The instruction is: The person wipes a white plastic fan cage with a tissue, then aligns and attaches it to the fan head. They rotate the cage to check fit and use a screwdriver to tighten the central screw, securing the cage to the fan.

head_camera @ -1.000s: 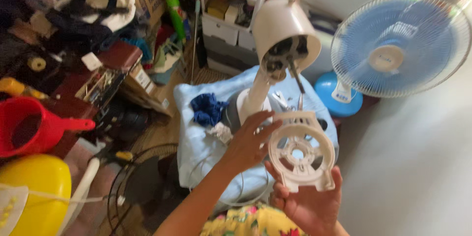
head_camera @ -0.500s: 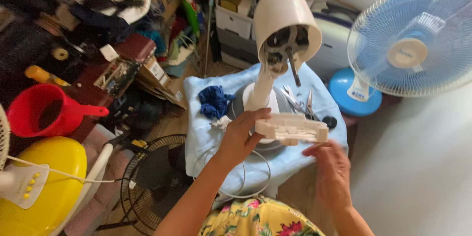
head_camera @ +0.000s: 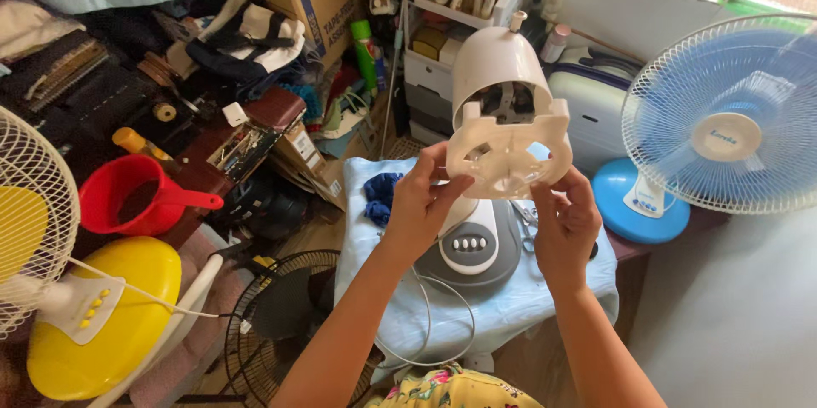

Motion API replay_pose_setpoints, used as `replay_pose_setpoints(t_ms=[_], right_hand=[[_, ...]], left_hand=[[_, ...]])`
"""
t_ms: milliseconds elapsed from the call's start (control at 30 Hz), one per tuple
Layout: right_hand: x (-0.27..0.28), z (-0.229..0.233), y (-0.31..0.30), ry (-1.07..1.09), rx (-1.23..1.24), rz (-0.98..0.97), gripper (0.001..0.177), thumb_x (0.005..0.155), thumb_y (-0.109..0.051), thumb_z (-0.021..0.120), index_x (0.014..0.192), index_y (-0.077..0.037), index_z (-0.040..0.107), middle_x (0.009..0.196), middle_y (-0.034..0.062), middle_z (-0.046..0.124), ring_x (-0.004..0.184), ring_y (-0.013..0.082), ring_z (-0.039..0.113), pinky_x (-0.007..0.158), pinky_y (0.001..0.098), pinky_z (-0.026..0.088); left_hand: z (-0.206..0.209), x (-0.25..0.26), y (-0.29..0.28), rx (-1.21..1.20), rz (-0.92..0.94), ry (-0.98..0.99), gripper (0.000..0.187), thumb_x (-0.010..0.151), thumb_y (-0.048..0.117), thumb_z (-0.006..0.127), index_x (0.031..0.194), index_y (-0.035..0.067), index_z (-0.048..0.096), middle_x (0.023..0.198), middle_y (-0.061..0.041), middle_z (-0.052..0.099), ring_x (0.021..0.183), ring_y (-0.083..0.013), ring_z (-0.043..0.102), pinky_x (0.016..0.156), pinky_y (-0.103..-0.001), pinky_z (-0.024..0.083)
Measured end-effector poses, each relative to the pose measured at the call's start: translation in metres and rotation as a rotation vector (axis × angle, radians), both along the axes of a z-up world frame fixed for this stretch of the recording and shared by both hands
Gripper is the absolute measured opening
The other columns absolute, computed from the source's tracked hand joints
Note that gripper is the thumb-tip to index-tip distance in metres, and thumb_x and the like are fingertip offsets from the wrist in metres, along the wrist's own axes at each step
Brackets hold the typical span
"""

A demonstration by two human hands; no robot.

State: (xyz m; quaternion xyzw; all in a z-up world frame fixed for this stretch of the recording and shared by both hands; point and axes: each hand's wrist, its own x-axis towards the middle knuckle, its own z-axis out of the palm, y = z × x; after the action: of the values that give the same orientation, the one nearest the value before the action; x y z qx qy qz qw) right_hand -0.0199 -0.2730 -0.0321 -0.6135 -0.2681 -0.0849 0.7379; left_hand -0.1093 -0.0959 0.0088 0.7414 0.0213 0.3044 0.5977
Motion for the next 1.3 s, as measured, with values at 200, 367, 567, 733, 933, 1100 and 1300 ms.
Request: replay_pose_setpoints(t_ms=[200, 367, 567, 733, 933, 1100, 1300], right_hand=[[0.002, -0.012, 0.000, -0.040, -0.019, -0.035, 0.026, 0.107, -0.001, 0.062, 0.133, 0.002, 0.058, 0.113, 0.0028, 0.066, 0.100, 0.0057, 0.060, 0.093, 0.0244, 0.053], [0.000, -0.023, 0.000, -0.042, -0.005, -0.066, 0.024, 0.107, 0.001, 0.061, 0.131, 0.002, 0.057, 0.115, 0.0033, 0.064, 0.097, 0.0055, 0.058, 0.090, 0.0244, 0.051], [0.001, -0.028, 0.003, -0.039, -0.005, -0.046, 0.022, 0.108, 0.001, 0.058, 0.130, 0.001, 0.056, 0.117, 0.0030, 0.062, 0.107, 0.0070, 0.059, 0.100, 0.0274, 0.053], [0.015, -0.029, 0.016, 0.026, -0.049, -0.105, 0.024, 0.105, -0.001, 0.061, 0.129, 0.000, 0.058, 0.113, 0.0037, 0.064, 0.102, 0.0078, 0.061, 0.088, 0.0255, 0.051], [0.031, -0.026, 0.033, -0.015, -0.015, -0.102, 0.025, 0.107, -0.003, 0.062, 0.131, 0.000, 0.058, 0.115, 0.0047, 0.065, 0.100, 0.0083, 0.060, 0.088, 0.0251, 0.050], [0.034, -0.022, 0.044, -0.079, -0.001, -0.154, 0.027, 0.107, -0.004, 0.062, 0.133, 0.000, 0.056, 0.119, 0.0055, 0.065, 0.102, 0.0088, 0.061, 0.090, 0.0260, 0.052], [0.035, -0.020, 0.045, -0.062, -0.074, -0.206, 0.030, 0.106, -0.005, 0.063, 0.135, 0.001, 0.059, 0.123, 0.0084, 0.062, 0.101, 0.0109, 0.064, 0.085, 0.0259, 0.053]], left_hand=[[0.006, -0.001, -0.001, 0.047, 0.061, 0.029, 0.052, 0.093, 0.015, 0.075, 0.140, 0.001, 0.058, 0.111, -0.013, 0.072, 0.089, -0.0160, 0.075, 0.073, -0.029, 0.064], [0.004, -0.002, -0.002, 0.052, 0.045, 0.036, 0.054, 0.094, 0.018, 0.074, 0.143, 0.004, 0.058, 0.115, -0.013, 0.070, 0.090, -0.0163, 0.075, 0.074, -0.029, 0.065], [-0.003, 0.004, -0.002, 0.095, 0.054, 0.034, 0.053, 0.095, 0.018, 0.074, 0.143, 0.004, 0.058, 0.111, -0.014, 0.071, 0.089, -0.0180, 0.075, 0.075, -0.030, 0.064], [-0.009, 0.017, 0.000, 0.038, 0.097, 0.038, 0.051, 0.096, 0.017, 0.071, 0.143, 0.005, 0.057, 0.112, -0.013, 0.066, 0.091, -0.0179, 0.074, 0.070, -0.030, 0.064], [-0.015, 0.035, 0.001, 0.020, 0.187, -0.081, 0.043, 0.097, 0.016, 0.072, 0.134, 0.000, 0.057, 0.114, -0.011, 0.068, 0.091, -0.0166, 0.073, 0.075, -0.029, 0.063], [-0.018, 0.043, -0.001, 0.016, 0.251, -0.145, 0.031, 0.098, 0.014, 0.073, 0.121, -0.001, 0.058, 0.114, -0.011, 0.062, 0.100, -0.0172, 0.069, 0.078, -0.029, 0.065], [-0.014, 0.042, -0.003, 0.031, 0.280, -0.126, 0.030, 0.098, 0.015, 0.072, 0.120, 0.000, 0.059, 0.115, -0.010, 0.060, 0.101, -0.0162, 0.068, 0.077, -0.031, 0.063]])
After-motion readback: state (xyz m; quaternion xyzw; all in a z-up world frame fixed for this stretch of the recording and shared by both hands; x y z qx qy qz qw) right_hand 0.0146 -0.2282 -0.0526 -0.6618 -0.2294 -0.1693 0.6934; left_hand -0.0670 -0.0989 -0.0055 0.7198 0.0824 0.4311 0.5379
